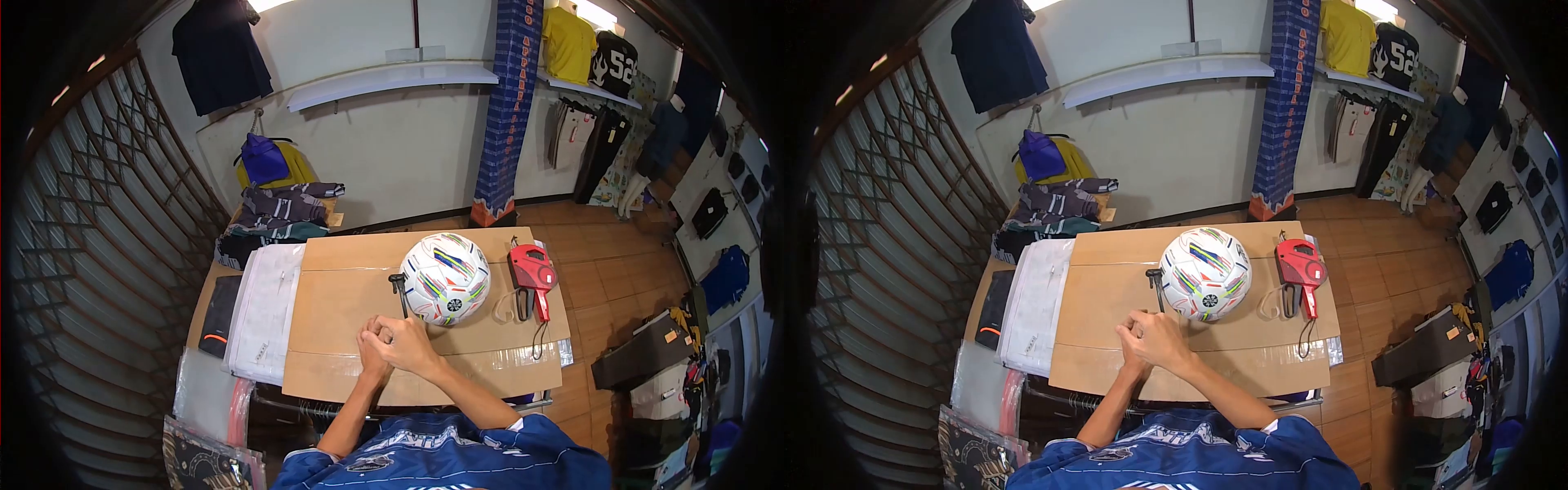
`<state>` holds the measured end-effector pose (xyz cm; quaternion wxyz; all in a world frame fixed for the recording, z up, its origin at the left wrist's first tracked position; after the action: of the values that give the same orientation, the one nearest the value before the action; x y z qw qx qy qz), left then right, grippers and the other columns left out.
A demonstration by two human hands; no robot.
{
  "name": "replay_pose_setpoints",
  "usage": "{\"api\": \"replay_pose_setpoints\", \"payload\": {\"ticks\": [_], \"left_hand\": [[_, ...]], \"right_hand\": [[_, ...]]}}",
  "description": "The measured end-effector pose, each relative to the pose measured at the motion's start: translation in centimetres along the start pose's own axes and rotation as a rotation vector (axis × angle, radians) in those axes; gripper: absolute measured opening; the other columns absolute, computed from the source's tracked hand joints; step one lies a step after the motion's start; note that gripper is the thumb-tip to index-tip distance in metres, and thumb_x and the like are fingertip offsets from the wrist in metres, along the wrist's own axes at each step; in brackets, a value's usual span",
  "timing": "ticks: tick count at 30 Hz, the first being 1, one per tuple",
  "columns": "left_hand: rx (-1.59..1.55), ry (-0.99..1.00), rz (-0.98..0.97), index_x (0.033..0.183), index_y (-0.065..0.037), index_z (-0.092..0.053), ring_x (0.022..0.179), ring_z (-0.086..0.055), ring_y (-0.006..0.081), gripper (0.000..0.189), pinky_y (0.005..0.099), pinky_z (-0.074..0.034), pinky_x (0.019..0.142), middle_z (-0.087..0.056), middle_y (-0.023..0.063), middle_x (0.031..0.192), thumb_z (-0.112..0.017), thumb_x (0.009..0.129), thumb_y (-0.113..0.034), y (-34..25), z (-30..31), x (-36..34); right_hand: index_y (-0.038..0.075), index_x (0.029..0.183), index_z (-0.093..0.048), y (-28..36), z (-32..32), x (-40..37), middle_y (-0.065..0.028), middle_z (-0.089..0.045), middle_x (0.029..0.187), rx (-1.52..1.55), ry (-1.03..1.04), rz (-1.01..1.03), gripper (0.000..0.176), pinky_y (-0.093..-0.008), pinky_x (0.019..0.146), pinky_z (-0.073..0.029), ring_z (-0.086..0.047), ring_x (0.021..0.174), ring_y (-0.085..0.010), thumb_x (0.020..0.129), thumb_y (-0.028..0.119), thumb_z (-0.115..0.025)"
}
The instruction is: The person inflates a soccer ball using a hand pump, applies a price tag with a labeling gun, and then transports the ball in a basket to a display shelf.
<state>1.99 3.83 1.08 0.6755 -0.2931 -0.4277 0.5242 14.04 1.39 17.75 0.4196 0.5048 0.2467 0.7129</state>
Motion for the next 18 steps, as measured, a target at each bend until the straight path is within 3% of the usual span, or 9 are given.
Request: {"api": "replay_pose_setpoints", "payload": {"ticks": [1, 3, 5, 8, 11, 15, 18], "left_hand": [[0.118, 0.016, 0.004, 0.114, -0.007, -0.068, 0.120, -0.059, 0.0300, 0.028, 0.0483, -0.045, 0.102, -0.065, 0.0124, 0.123, -0.069, 0.094, -0.027, -1.9, 0.9, 0.3], [-0.004, 0.021, 0.061, 0.108, -0.006, -0.066, 0.106, -0.063, 0.0250, 0.020, 0.0430, -0.050, 0.090, -0.068, 0.0103, 0.110, -0.069, 0.096, -0.021, -4.1, 1.5, 0.5], [-0.480, -0.005, 0.164, 0.104, -0.004, -0.065, 0.091, -0.064, 0.0192, 0.014, 0.0374, -0.051, 0.078, -0.067, 0.0074, 0.096, -0.068, 0.098, -0.017, -5.3, 1.4, 0.7], [-0.382, -0.109, 0.134, 0.101, -0.002, -0.063, 0.085, -0.060, 0.0134, 0.014, 0.0331, -0.050, 0.074, -0.063, 0.0039, 0.089, -0.067, 0.100, -0.015, -9.6, 2.4, 1.5], [-0.160, -0.171, 0.071, 0.102, -0.002, -0.063, 0.083, -0.060, 0.0130, 0.013, 0.0326, -0.050, 0.074, -0.062, 0.0043, 0.087, -0.066, 0.100, -0.014, -9.0, 2.4, 1.6], [-0.273, -0.122, 0.100, 0.106, -0.003, -0.065, 0.090, -0.062, 0.0171, 0.015, 0.0363, -0.051, 0.078, -0.064, 0.0061, 0.095, -0.068, 0.098, -0.016, -3.9, 1.0, 0.9], [-0.388, -0.102, 0.130, 0.111, -0.006, -0.066, 0.099, -0.061, 0.0215, 0.020, 0.0402, -0.049, 0.085, -0.065, 0.0076, 0.104, -0.069, 0.097, -0.019, -0.6, -0.5, 0.1]], "right_hand": [[0.001, 0.085, -0.072, 0.9, 0.7, 0.4, -0.0134, -0.066, 0.059, -0.006, 0.041, -0.027, 0.024, -0.0353, 0.051, -0.050, -0.064, 0.048, -0.0236, 0.092, 0.023, -0.080], [0.002, 0.083, -0.073, 3.7, 2.7, 1.3, -0.0140, -0.069, 0.061, -0.022, 0.122, -0.084, 0.030, -0.0384, 0.053, -0.053, -0.068, 0.051, -0.0285, 0.092, 0.030, -0.080], [0.004, 0.083, -0.073, 7.7, 5.9, 2.4, -0.0128, -0.069, 0.060, 0.042, 0.138, -0.095, 0.030, -0.0381, 0.053, -0.053, -0.069, 0.052, -0.0285, 0.092, 0.031, -0.080], [0.005, 0.082, -0.072, 9.0, 7.1, 3.3, -0.0116, -0.069, 0.060, 0.094, 0.139, -0.099, 0.030, -0.0377, 0.053, -0.053, -0.069, 0.053, -0.0283, 0.094, 0.032, -0.079], [0.004, 0.085, -0.072, 6.7, 5.8, 3.6, -0.0134, -0.068, 0.060, 0.086, 0.140, -0.100, 0.027, -0.0372, 0.052, -0.050, -0.067, 0.051, -0.0288, 0.093, 0.028, -0.079], [0.002, 0.084, -0.071, 3.2, 3.1, 2.5, -0.0150, -0.067, 0.060, 0.048, 0.135, -0.072, 0.027, -0.0364, 0.051, -0.049, -0.065, 0.048, -0.0270, 0.092, 0.026, -0.080], [0.003, 0.081, -0.070, 0.9, 1.8, 1.6, -0.0187, -0.071, 0.068, 0.030, 0.148, -0.134, 0.033, -0.0445, 0.057, -0.055, -0.072, 0.062, -0.0384, 0.093, 0.032, -0.078]]}}
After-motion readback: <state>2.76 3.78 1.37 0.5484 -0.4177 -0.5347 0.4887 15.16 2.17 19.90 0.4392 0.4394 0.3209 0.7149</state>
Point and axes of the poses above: each hand's wrist, its own x-axis towards the middle knuckle, its own z-axis out of the back of the hand, y = z × x, the point moved 4 cm from there along x, towards the middle knuckle
